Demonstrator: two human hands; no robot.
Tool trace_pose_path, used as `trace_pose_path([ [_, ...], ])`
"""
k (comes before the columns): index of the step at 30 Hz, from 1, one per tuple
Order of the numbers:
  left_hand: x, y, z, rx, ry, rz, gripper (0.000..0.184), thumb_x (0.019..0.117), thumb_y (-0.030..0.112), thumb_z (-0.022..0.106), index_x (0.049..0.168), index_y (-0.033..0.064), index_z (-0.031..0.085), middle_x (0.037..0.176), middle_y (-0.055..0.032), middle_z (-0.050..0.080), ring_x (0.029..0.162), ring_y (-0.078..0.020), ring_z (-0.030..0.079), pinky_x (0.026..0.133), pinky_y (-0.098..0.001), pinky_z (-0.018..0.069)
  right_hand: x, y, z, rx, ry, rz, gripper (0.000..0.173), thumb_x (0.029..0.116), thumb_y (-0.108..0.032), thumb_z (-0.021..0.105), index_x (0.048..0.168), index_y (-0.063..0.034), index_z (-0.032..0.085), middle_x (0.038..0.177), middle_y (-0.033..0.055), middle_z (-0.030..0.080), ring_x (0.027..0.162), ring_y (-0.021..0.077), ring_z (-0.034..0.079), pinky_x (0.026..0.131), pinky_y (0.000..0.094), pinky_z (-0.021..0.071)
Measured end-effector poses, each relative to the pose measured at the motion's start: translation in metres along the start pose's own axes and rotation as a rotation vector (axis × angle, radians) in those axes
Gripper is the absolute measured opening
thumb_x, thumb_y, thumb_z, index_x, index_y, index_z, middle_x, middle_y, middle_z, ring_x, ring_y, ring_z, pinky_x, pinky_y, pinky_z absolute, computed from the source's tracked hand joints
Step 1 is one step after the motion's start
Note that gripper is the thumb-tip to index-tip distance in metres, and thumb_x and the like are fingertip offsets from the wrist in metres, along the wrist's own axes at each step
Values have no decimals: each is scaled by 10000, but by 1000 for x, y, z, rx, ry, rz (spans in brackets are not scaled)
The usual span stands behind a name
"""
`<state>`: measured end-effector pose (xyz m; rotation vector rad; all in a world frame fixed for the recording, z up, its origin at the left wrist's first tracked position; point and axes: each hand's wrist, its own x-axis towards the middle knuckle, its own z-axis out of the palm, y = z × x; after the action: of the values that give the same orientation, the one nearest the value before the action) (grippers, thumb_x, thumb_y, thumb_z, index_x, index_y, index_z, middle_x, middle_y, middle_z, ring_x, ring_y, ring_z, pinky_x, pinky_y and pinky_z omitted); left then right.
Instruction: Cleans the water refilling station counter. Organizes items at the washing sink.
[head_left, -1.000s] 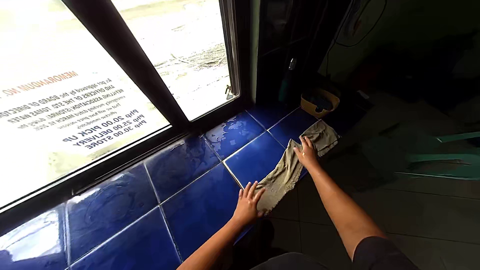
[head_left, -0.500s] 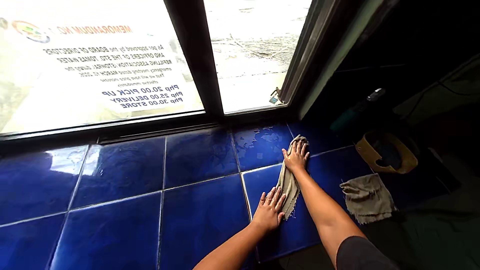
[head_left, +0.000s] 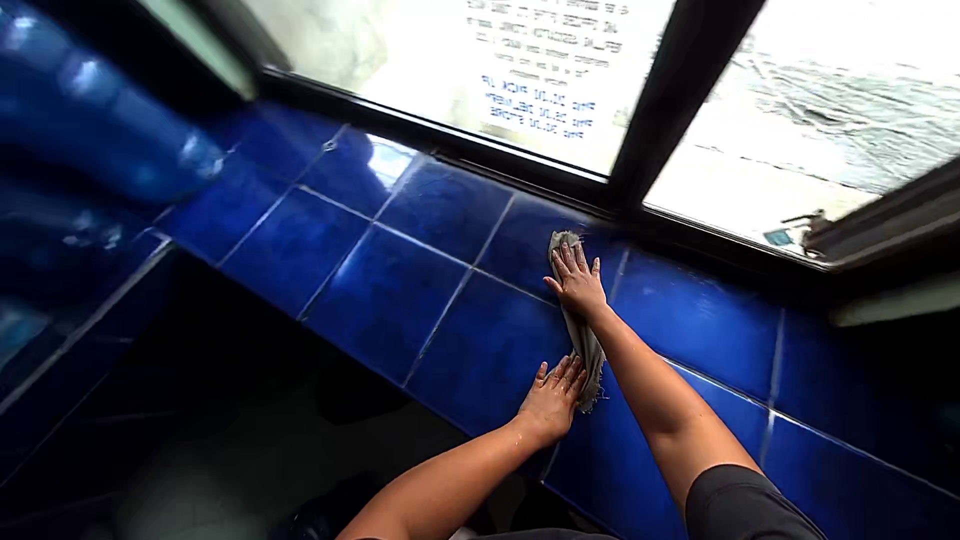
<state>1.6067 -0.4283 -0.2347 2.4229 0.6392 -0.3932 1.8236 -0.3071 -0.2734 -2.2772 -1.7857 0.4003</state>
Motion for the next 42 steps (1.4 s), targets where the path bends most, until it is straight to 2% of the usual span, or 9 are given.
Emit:
trace_pose_path([
  [5,-71,-44,7,-60,83,-91,568,1085,195,387,1632,128,252,1720,-32,138,1590,-230,59,1212,-675,49,-12,-55,15,29,-14,-53,750,1029,-671,220,1642,-239,268,1722,25,173,1595,297,79,1197,735,34],
  [11,-145,-118,13,-87,217,28,546,1043,147,486,1581,143,396,1684,-23,274,1579,-278,141,1168,-743,81,-77,-109,34,22,196,222,800,1035,-637,285,1617,-88,305,1693,160,225,1570,395,156,1155,786,106],
  [17,-198,-271,-38,-29,238,138,503,1045,158,490,1547,186,462,1669,17,314,1583,-292,109,1162,-755,42,-69,-222,70,27,206,468,951,1010,-676,335,1618,35,162,1682,296,76,1565,467,54,1169,771,61],
  [21,-224,-377,-105,21,145,148,543,998,139,533,1531,233,491,1672,54,303,1590,-288,20,1157,-757,-61,-36,-328,92,14,14,296,1309,797,-839,540,1619,47,39,1691,278,-20,1566,459,-47,1145,802,10],
  [23,-232,-414,-141,66,42,134,583,959,159,614,1521,270,504,1686,80,259,1588,-296,-41,1140,-764,-105,-12,-390,107,-17,-67,213,1502,632,-875,681,1627,13,-11,1697,254,-61,1565,447,-86,1135,813,-4],
  [25,-244,-444,-178,46,33,88,569,931,190,688,1482,240,550,1672,56,300,1588,-308,-14,1138,-767,-102,21,-446,123,-37,-85,179,1528,583,-817,776,1641,-30,5,1707,217,-76,1573,414,-89,1150,794,12],
  [28,-299,-498,-222,-106,289,-17,537,967,206,671,1487,172,542,1621,-48,404,1576,-315,139,1173,-752,-26,75,-501,144,-83,-26,191,1524,578,-905,699,1641,-19,59,1707,229,-40,1578,411,-51,1155,788,52],
  [36,-552,-653,-386,53,1018,-548,533,994,271,608,1508,168,515,1592,-47,445,1539,-306,269,1169,-737,155,253,-619,157,-52,-83,-7,1502,583,-908,679,1647,-43,67,1719,187,-13,1586,373,-47,1194,735,10],
  [42,-657,-740,-543,126,1314,-837,774,983,353,675,1588,38,308,1615,-191,361,1493,-375,343,1194,-614,271,403,-745,179,-83,-257,-429,1094,873,-738,574,1651,-94,153,1730,110,61,1597,305,-1,1248,631,45],
])
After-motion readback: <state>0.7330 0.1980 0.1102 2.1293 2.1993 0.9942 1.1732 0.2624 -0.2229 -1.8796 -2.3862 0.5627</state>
